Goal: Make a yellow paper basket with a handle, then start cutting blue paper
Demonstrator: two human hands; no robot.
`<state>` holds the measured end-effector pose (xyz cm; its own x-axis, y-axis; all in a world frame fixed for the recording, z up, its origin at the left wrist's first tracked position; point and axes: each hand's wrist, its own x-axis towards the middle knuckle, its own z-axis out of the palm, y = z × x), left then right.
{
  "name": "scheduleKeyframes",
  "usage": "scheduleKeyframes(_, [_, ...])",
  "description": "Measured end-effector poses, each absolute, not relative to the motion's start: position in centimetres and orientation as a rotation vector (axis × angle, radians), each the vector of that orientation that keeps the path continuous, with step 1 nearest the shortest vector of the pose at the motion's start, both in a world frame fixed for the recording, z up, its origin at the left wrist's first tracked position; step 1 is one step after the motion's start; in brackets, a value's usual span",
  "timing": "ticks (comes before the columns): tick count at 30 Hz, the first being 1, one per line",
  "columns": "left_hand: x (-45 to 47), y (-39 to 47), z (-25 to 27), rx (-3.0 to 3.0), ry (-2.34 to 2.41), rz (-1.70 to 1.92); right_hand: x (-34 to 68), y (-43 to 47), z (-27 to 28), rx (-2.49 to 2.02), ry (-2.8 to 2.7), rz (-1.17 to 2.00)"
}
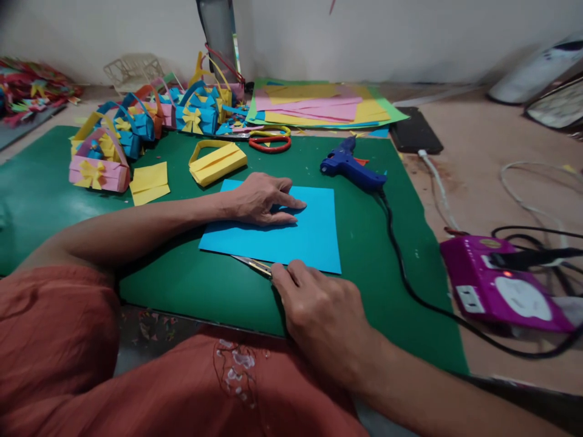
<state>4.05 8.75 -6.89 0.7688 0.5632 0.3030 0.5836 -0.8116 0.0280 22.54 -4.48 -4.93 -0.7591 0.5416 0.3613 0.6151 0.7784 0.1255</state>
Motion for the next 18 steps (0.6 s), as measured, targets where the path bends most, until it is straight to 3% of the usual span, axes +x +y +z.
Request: scheduleKeyframes(18, [4.1,8.6,-6.6,-2.916,-0.982,-0.424,24.0,-5.1,-4.9,-0.936,-2.644,-0.24])
